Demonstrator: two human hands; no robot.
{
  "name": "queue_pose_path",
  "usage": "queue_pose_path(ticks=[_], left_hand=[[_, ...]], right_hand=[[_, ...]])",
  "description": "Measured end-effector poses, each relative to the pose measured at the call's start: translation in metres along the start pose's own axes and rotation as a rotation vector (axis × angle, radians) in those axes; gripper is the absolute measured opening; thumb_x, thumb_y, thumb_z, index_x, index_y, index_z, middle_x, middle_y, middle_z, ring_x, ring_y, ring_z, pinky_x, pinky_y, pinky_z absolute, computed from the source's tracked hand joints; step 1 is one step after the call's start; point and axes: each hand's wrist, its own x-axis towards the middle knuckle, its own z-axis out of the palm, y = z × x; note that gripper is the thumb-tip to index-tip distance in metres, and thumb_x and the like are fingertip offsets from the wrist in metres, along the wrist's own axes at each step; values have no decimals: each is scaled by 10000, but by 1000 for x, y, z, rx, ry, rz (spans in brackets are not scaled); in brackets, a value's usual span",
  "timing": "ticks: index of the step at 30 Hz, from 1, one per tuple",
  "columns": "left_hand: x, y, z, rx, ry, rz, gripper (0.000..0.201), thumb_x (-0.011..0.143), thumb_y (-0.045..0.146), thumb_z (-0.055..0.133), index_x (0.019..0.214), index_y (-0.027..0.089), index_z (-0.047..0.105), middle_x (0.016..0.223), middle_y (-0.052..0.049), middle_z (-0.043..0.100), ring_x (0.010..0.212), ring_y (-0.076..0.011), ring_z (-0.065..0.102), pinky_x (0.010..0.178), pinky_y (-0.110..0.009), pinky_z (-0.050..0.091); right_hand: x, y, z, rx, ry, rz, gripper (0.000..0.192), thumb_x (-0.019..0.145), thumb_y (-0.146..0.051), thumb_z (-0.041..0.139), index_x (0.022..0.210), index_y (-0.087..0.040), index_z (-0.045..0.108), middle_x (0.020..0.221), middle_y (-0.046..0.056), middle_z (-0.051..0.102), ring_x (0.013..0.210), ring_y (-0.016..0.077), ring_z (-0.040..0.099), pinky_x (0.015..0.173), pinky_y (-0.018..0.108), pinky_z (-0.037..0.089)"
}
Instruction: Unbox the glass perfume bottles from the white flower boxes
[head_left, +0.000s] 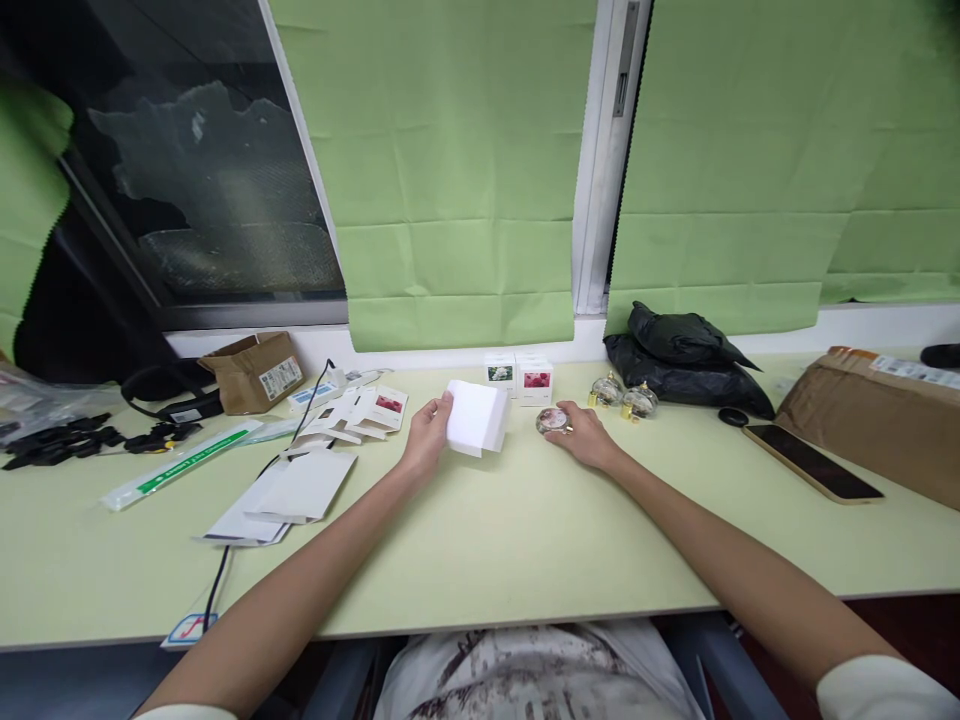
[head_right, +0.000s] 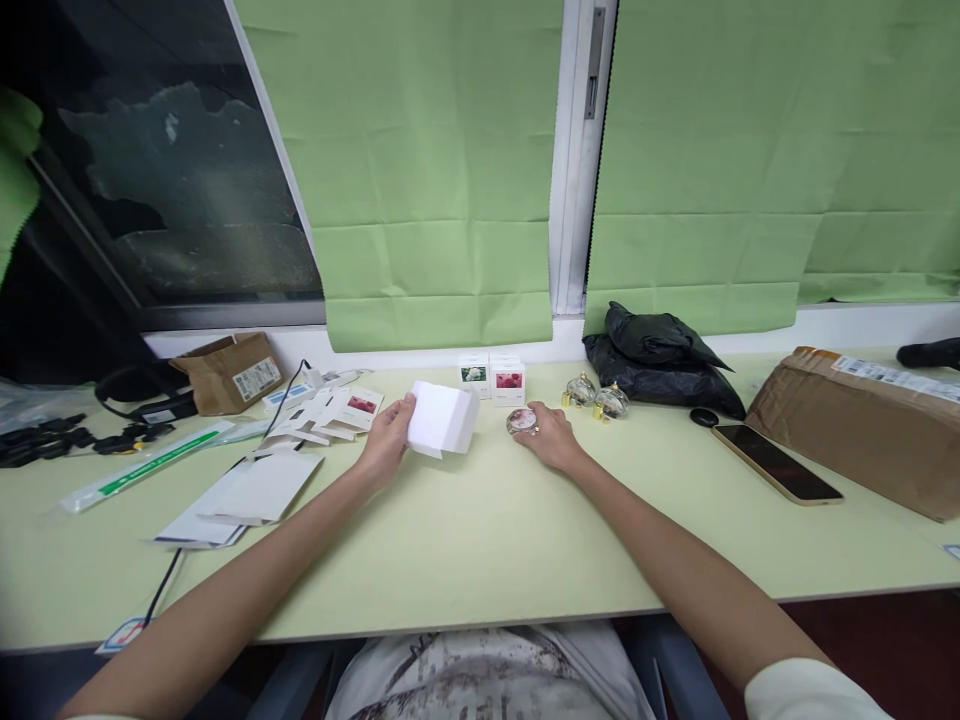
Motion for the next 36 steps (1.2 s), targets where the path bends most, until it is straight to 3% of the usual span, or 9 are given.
queue_pose_path(ticks=[4, 6, 10, 18, 23, 27, 30, 34, 36], left_hand=[[-3, -2, 3, -90, -55, -58, 589, 775, 733, 724, 912, 165, 652, 835, -11, 629, 678, -115, 533, 569, -215, 423], [-6, -3, 5, -108, -109, -65, 564, 789, 717, 723, 925, 175, 645, 845, -5, 629, 696, -116, 539, 588, -210, 441], [-15, -3, 14, -112, -233, -81, 518, 808, 678, 735, 958, 198, 608, 836, 12, 637, 703, -117, 561, 599, -196, 449], [-34, -1, 25, 72, -584, 17, 447, 892, 560, 715, 1116, 187, 614, 957, -63, 742, 866, -209, 692, 754, -293, 518], [-34, -9, 26, 317, -386, 273, 386, 928, 525, 669, 1149, 210, 639, 1174, -83, 675, 994, -208, 633, 809, -308, 515], [-30, -12, 25, 341, -329, 292, 574, 871, 497, 749, 1327, 241, 511, 1351, -104, 588, 1095, -216, 622, 849, -327, 534], [-34, -7, 25, 376, -401, 340, 384, 929, 450, 693, 1209, 216, 575, 1232, -87, 661, 1075, -219, 652, 903, -356, 531], [-44, 3, 26, 545, -278, 634, 136, 981, 331, 623, 1043, 215, 587, 1258, -83, 640, 1169, -228, 632, 1002, -385, 492], [-48, 5, 26, 617, -261, 743, 75, 989, 277, 596, 1019, 220, 558, 1351, -100, 598, 1273, -242, 588, 1054, -408, 470]], right_hand=[[-6, -19, -11, 6, 140, -238, 617, 859, -497, 725, 1396, -249, 548, 1460, 133, 548, 1426, 390, 368, 1156, 574, 316], [-11, -33, -16, 121, 117, -350, 403, 960, -490, 615, 1293, -262, 614, 1352, 117, 623, 1325, 343, 481, 1130, 530, 362], [-25, -57, -16, 466, -111, -270, 397, 1010, -553, 517, 1214, -236, 642, 1059, 68, 719, 998, 255, 650, 901, 411, 518], [-28, -62, 5, 782, -152, -179, 484, 895, -534, 721, 1232, -189, 684, 1153, 97, 719, 1032, 263, 671, 886, 404, 557], [-23, -58, 9, 922, -168, -192, 511, 879, -504, 752, 1298, -223, 667, 1205, 87, 716, 1069, 259, 670, 925, 405, 559], [-22, -59, 8, 957, -192, -197, 491, 880, -502, 751, 1270, -217, 662, 1216, 87, 701, 1095, 260, 654, 944, 402, 550], [-24, -61, 6, 898, -182, -211, 473, 895, -515, 728, 1254, -222, 635, 1199, 81, 685, 1075, 239, 640, 929, 385, 545], [-26, -62, 5, 784, -96, -147, 489, 863, -537, 755, 1213, -251, 568, 1031, 26, 669, 850, 178, 629, 785, 338, 542], [-27, -62, 5, 844, -148, -109, 440, 874, -552, 741, 1125, -237, 564, 917, 9, 663, 784, 170, 638, 767, 344, 545]])
